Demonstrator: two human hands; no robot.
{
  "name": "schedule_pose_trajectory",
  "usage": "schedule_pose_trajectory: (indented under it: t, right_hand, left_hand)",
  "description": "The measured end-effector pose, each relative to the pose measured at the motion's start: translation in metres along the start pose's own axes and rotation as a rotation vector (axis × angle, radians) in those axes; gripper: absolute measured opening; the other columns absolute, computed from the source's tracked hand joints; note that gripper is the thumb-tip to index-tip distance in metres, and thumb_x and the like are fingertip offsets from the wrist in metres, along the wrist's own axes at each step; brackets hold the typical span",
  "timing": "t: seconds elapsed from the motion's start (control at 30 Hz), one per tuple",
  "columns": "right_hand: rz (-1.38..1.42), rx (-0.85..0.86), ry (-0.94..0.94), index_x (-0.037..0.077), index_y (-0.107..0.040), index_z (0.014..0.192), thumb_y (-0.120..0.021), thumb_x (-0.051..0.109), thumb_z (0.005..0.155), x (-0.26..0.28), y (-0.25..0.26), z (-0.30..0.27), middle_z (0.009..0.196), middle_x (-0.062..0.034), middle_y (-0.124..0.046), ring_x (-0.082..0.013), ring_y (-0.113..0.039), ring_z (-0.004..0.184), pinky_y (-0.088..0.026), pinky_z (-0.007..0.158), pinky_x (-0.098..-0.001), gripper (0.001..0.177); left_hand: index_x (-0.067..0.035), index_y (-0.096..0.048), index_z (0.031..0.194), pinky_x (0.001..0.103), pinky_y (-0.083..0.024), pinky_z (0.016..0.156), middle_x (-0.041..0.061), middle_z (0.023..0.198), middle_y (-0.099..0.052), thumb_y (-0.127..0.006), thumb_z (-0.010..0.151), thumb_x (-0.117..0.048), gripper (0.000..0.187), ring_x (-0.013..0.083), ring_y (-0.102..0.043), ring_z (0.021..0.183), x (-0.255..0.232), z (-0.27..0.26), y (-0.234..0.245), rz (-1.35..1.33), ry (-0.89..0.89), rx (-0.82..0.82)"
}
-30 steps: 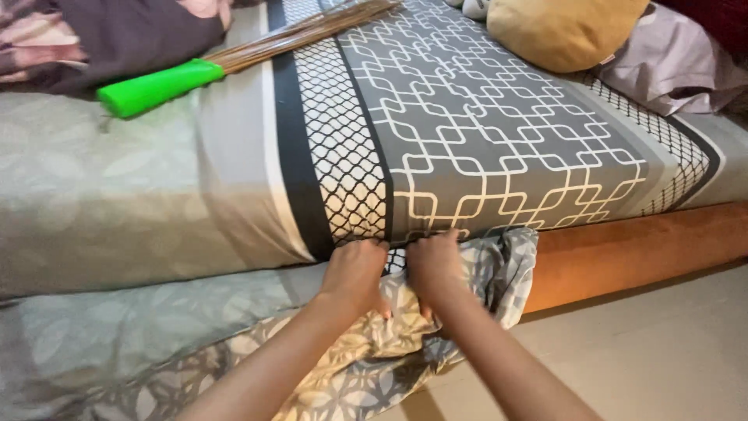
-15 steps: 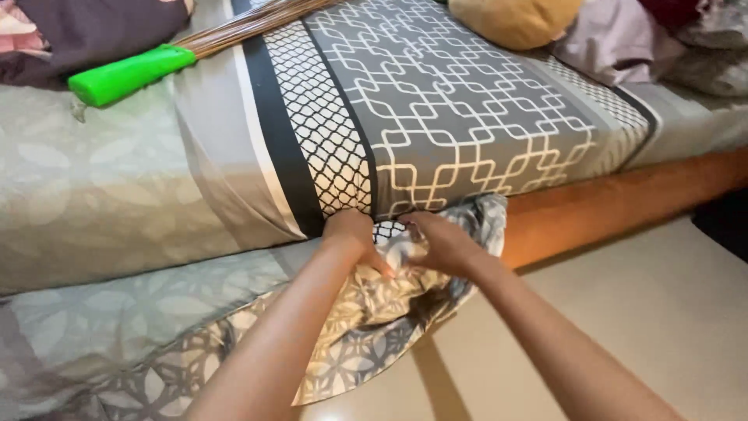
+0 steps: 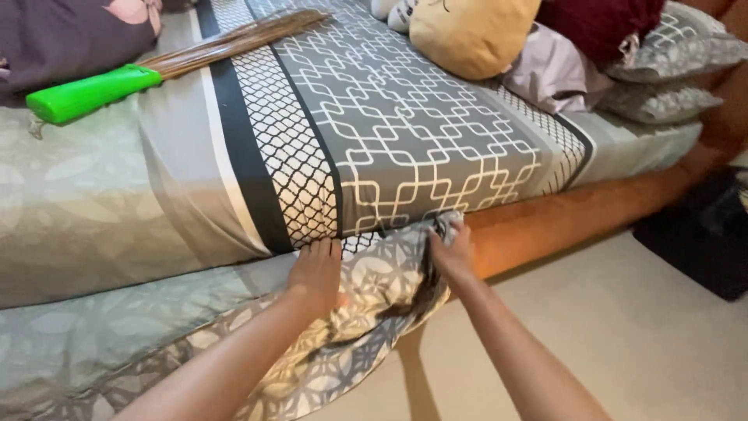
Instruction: Fold a large floral patterned comforter on a bed.
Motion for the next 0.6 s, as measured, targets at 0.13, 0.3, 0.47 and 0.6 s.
schedule_pose_trajectory:
  t: [0.13, 0.3, 0.47, 0.6]
  right_hand:
    - [0.16, -0.07, 0.15, 0.002, -0.05, 0.128, -0.074, 0.026, 0.081, -0.077, -0.027, 0.046, 0.118, -0.0228, -0.069, -0.0353, -0.067, 0.109, -0.053, 0.094, -0.0443, 0.058]
    - [-0.26, 0.265, 0.065, 0.004, -0.067, 0.113, -0.07, 0.018, 0.084, 0.002, -0.001, 0.028, 0.104, -0.0183, -0.072, -0.039, -0.068, 0.101, -0.054, 0.09, -0.0463, 0.032]
    - [-0.124, 0.582, 0.646, 0.007, -0.068, 0.121, -0.064, 0.015, 0.087, 0.057, 0.024, 0.017, 0.123, -0.0168, -0.069, -0.0366, -0.063, 0.118, -0.051, 0.1, -0.0426, 0.036]
    - [-0.144, 0.7, 0.838, 0.007, -0.046, 0.14, -0.083, 0.022, 0.073, 0.086, 0.064, 0.001, 0.135, -0.013, -0.056, -0.0328, -0.051, 0.133, -0.044, 0.107, -0.0411, 0.078]
  left_hand:
    - [0.005, -0.028, 0.151, 0.049, -0.034, 0.112, 0.019, 0.151, -0.037, -0.08, 0.082, -0.04, 0.097, 0.0344, -0.039, 0.137, -0.029, 0.0, -0.005, 0.28, 0.188, -0.154]
    - [-0.001, -0.046, 0.14, 0.051, -0.04, 0.109, 0.02, 0.135, -0.045, -0.076, 0.084, -0.033, 0.071, 0.0402, -0.044, 0.131, -0.129, -0.021, 0.06, -0.299, -0.206, -0.471]
    - [0.0, -0.042, 0.141, 0.046, -0.044, 0.103, 0.019, 0.136, -0.044, -0.083, 0.07, -0.017, 0.083, 0.0398, -0.043, 0.131, -0.151, 0.04, 0.044, -0.404, -0.136, -0.423]
    - [0.0, -0.036, 0.145, 0.041, -0.045, 0.104, 0.016, 0.134, -0.046, -0.092, 0.056, -0.007, 0.105, 0.0368, -0.046, 0.129, -0.148, 0.052, 0.042, -0.326, 0.061, -0.338]
Point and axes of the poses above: each hand's wrist, its own z-axis towards the middle knuckle, its own y-axis out of the back of the hand, x = y × z, the point moved 7 cm from there along z, towards the middle knuckle
